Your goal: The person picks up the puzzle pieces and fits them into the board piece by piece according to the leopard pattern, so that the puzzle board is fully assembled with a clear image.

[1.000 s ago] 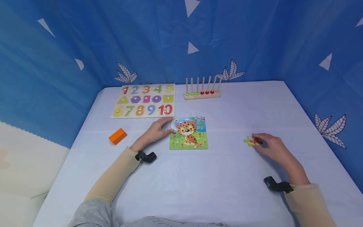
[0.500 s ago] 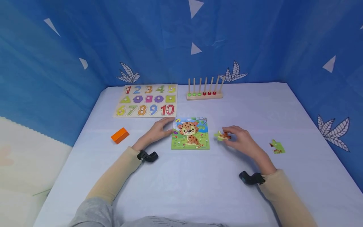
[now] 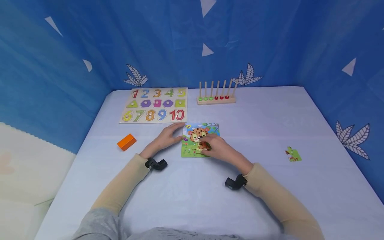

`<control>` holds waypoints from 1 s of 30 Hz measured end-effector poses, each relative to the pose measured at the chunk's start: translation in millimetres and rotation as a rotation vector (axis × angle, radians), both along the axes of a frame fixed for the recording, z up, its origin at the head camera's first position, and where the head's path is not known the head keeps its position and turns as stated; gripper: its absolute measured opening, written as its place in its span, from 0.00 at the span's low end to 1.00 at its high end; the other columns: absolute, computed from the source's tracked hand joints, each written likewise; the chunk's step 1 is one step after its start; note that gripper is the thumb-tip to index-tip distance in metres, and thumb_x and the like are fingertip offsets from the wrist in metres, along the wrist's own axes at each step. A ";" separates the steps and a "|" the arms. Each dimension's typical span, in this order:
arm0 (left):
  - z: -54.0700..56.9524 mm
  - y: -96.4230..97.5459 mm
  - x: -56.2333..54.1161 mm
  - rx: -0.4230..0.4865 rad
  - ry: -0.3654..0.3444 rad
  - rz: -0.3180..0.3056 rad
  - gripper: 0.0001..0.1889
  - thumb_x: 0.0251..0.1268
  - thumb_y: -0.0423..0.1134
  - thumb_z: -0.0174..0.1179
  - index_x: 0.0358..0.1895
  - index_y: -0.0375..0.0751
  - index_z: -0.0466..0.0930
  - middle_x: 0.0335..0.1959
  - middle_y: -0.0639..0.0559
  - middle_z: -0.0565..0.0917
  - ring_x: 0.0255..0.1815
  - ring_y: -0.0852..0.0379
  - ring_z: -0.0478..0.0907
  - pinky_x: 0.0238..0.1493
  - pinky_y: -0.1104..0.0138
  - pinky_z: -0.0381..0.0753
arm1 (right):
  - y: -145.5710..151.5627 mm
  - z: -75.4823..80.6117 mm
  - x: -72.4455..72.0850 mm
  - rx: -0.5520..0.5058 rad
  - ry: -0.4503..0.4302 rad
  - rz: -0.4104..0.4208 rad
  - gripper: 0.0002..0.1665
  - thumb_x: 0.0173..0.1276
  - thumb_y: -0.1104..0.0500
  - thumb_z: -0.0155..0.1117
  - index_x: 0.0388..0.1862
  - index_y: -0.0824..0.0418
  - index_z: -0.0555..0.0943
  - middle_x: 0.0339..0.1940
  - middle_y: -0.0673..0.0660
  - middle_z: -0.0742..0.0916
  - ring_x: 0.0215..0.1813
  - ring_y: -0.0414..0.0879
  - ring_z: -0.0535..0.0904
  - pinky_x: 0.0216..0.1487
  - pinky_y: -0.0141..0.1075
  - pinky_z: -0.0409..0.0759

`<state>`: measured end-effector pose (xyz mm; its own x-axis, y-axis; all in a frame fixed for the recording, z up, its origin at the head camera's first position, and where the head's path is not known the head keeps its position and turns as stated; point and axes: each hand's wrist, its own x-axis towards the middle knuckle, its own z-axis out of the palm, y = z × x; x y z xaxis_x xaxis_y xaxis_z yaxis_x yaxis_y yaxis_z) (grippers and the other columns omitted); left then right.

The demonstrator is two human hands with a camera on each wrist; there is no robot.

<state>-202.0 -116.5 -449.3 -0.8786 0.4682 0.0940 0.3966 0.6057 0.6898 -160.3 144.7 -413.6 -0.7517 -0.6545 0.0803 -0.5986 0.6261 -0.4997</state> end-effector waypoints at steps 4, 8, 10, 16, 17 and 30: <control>1.8 0.6 0.3 -0.011 0.006 0.002 0.33 0.60 0.38 0.64 0.68 0.37 0.63 0.68 0.44 0.66 0.69 0.50 0.60 0.70 0.63 0.57 | -2.0 -1.6 -0.8 0.013 0.018 0.000 0.25 0.57 0.56 0.73 0.51 0.66 0.81 0.50 0.62 0.83 0.58 0.58 0.74 0.57 0.51 0.74; 3.0 0.5 0.1 -0.011 0.010 0.004 0.33 0.60 0.38 0.63 0.68 0.37 0.63 0.68 0.44 0.66 0.69 0.50 0.60 0.70 0.63 0.57 | -3.5 -1.5 -1.4 -0.005 0.038 0.004 0.26 0.56 0.55 0.73 0.52 0.65 0.81 0.51 0.61 0.83 0.57 0.57 0.74 0.56 0.50 0.76; 3.5 0.4 0.0 -0.012 0.010 0.004 0.32 0.60 0.38 0.63 0.68 0.37 0.64 0.68 0.44 0.67 0.69 0.50 0.60 0.70 0.64 0.58 | -5.5 -0.7 -1.7 -0.026 0.042 0.019 0.26 0.57 0.55 0.73 0.53 0.65 0.81 0.50 0.60 0.83 0.55 0.56 0.75 0.54 0.49 0.76; 3.1 0.1 -1.0 -0.024 0.011 -0.001 0.32 0.61 0.38 0.63 0.68 0.37 0.63 0.68 0.44 0.66 0.69 0.50 0.60 0.70 0.64 0.57 | -12.8 0.0 -1.1 -0.033 0.051 0.061 0.22 0.58 0.58 0.71 0.51 0.63 0.82 0.46 0.57 0.84 0.46 0.50 0.77 0.45 0.44 0.78; 2.9 0.1 -1.1 -0.026 0.010 -0.002 0.32 0.61 0.38 0.63 0.68 0.37 0.63 0.68 0.44 0.66 0.69 0.50 0.60 0.70 0.63 0.57 | -13.6 -0.7 -1.1 -0.026 0.061 0.062 0.21 0.58 0.58 0.72 0.50 0.63 0.83 0.45 0.57 0.85 0.46 0.49 0.77 0.45 0.44 0.78; 3.4 0.9 1.8 -0.021 -0.025 0.017 0.32 0.61 0.39 0.63 0.68 0.37 0.64 0.68 0.44 0.66 0.70 0.50 0.59 0.70 0.64 0.55 | 24.6 13.2 -6.2 -0.189 -0.048 -0.037 0.26 0.58 0.57 0.72 0.56 0.64 0.79 0.54 0.59 0.82 0.57 0.56 0.76 0.57 0.54 0.74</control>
<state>-200.2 -115.6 -446.0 -0.8885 0.4547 0.0620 0.3687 0.6270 0.6863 -166.4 169.3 -400.4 -0.7811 -0.6028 0.1625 -0.5491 0.5394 -0.6384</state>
